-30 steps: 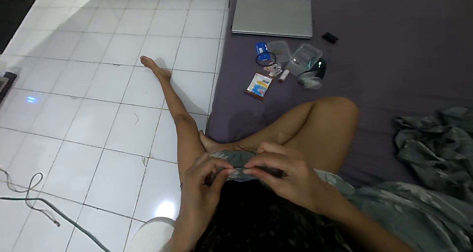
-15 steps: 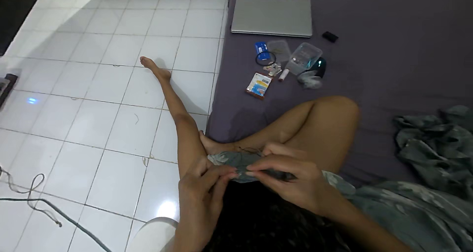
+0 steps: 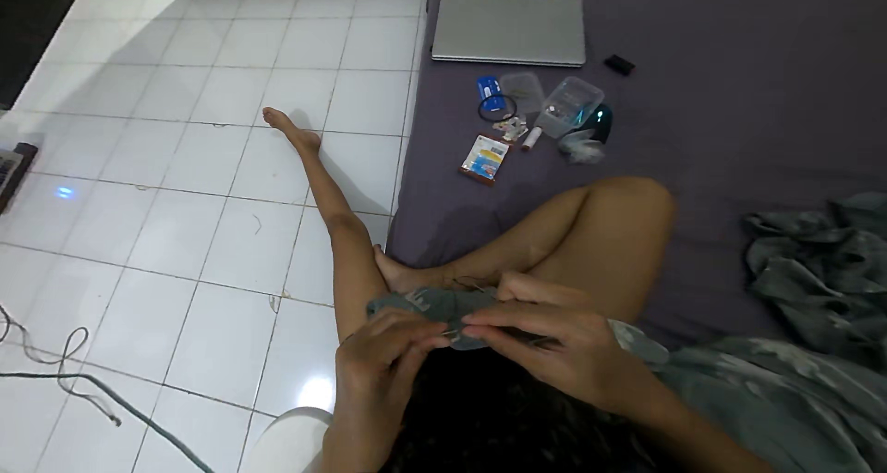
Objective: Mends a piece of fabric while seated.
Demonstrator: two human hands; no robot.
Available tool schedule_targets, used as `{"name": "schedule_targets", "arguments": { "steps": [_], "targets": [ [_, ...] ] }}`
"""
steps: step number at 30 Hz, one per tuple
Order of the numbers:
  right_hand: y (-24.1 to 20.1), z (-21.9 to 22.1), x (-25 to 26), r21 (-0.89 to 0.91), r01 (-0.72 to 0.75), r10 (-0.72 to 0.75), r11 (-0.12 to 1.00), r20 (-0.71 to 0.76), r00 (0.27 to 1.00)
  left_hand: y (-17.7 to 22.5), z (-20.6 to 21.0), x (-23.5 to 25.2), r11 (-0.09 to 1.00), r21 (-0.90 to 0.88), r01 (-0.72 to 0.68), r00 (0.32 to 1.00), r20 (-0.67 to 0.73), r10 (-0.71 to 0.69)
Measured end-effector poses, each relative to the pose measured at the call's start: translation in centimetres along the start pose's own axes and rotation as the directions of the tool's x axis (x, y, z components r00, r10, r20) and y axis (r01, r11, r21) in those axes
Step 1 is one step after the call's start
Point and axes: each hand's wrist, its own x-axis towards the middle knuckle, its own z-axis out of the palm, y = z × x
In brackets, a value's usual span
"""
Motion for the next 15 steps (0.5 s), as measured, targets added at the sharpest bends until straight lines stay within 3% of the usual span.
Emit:
{"name": "schedule_targets", "arguments": {
  "steps": [7, 15],
  "targets": [
    [-0.1, 0.8, -0.3, 0.011, 0.051, -0.050, 0.999, -0.094, 0.994, 0.4, 0.4, 0.1, 0.981, -0.146, 0.132, 0.990, 0.073, -0.122],
    [-0.2, 1.1, -0.3, 0.011, 0.062, -0.059, 0.998, -0.148, 0.987, 0.8, 1.4, 0.3, 0.997, 0.066, 0.041, 0.981, 0.188, -0.053]
  ]
}}
